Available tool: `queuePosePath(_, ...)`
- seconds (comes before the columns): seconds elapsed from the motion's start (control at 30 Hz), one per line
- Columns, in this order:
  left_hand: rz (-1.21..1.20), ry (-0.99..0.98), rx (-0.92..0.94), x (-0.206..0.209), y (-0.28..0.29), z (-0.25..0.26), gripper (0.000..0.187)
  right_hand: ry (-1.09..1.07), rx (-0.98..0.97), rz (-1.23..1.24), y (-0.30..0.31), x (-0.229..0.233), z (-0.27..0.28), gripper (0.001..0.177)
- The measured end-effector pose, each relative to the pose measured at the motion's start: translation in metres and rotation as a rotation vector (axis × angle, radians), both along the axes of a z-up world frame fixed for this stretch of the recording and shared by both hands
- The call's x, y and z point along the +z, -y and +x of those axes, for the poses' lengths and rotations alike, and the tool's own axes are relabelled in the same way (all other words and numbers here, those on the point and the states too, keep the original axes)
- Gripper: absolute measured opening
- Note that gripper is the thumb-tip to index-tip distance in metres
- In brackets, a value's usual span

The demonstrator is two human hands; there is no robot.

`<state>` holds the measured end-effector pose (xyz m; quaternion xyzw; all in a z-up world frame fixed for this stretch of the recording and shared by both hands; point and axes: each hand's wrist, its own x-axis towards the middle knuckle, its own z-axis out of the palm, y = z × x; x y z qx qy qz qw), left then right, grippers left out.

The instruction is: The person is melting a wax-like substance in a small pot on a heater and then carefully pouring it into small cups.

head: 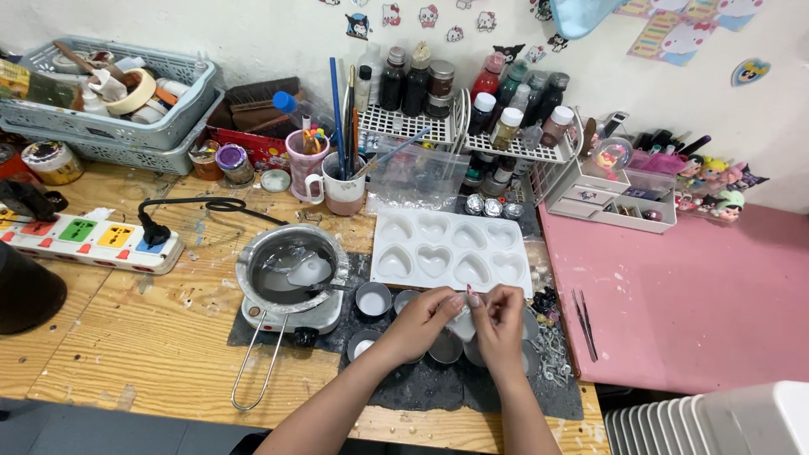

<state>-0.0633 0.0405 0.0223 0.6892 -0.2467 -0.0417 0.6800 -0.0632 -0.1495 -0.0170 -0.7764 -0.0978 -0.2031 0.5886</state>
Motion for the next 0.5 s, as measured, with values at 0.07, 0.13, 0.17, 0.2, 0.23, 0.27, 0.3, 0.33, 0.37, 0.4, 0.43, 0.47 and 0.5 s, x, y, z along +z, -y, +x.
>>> queuePosePath(0.07, 0.048, 0.044, 0.037, 0.006, -0.002, -0.003, 0.037, 0.070, -0.073, -0.123, -0.006, 0.010, -0.007, 0.020)
queuePosePath(0.13, 0.092, 0.091, 0.081, 0.007, -0.001, -0.004, 0.037, 0.143, -0.138, -0.251, -0.010, 0.018, -0.011, 0.020)
queuePosePath(0.17, 0.069, 0.089, 0.062, 0.005, -0.001, -0.003, 0.037, 0.150, -0.111, -0.294, -0.012, 0.019, -0.011, 0.014)
queuePosePath(0.2, 0.046, 0.088, 0.042, 0.003, -0.001, -0.002, 0.037, 0.157, -0.084, -0.336, -0.015, 0.021, -0.012, 0.011)
queuePosePath(0.23, 0.045, 0.086, 0.042, 0.001, 0.000, -0.002, 0.037, 0.156, -0.084, -0.337, -0.014, 0.018, -0.011, 0.011)
queuePosePath(0.27, 0.023, 0.070, 0.024, -0.001, 0.000, -0.002, 0.037, 0.142, -0.050, -0.335, -0.013, 0.015, -0.011, 0.011)
queuePosePath(0.3, 0.002, 0.056, 0.004, -0.003, 0.001, -0.001, 0.036, 0.130, -0.019, -0.331, -0.012, 0.012, -0.009, 0.012)
queuePosePath(0.33, 0.002, 0.057, 0.002, -0.003, 0.002, -0.001, 0.036, 0.131, -0.021, -0.331, -0.011, 0.014, -0.010, 0.012)
queuePosePath(0.37, 0.009, 0.058, 0.004, -0.003, 0.003, -0.003, 0.036, 0.075, -0.004, -0.297, -0.011, 0.015, -0.012, 0.013)
queuePosePath(0.4, 0.015, 0.058, 0.006, -0.004, 0.003, -0.004, 0.036, 0.020, 0.013, -0.262, -0.011, 0.016, -0.013, 0.014)
queuePosePath(0.43, 0.016, 0.059, 0.007, -0.001, 0.003, -0.005, 0.036, 0.021, 0.013, -0.261, -0.010, 0.018, -0.014, 0.014)
queuePosePath(0.47, 0.073, 0.097, 0.053, 0.002, 0.002, -0.006, 0.035, 0.005, 0.023, -0.222, -0.009, 0.020, -0.016, 0.015)
queuePosePath(0.5, 0.132, 0.135, 0.094, 0.004, 0.002, -0.007, 0.035, -0.012, 0.027, -0.181, -0.008, 0.022, -0.018, 0.018)
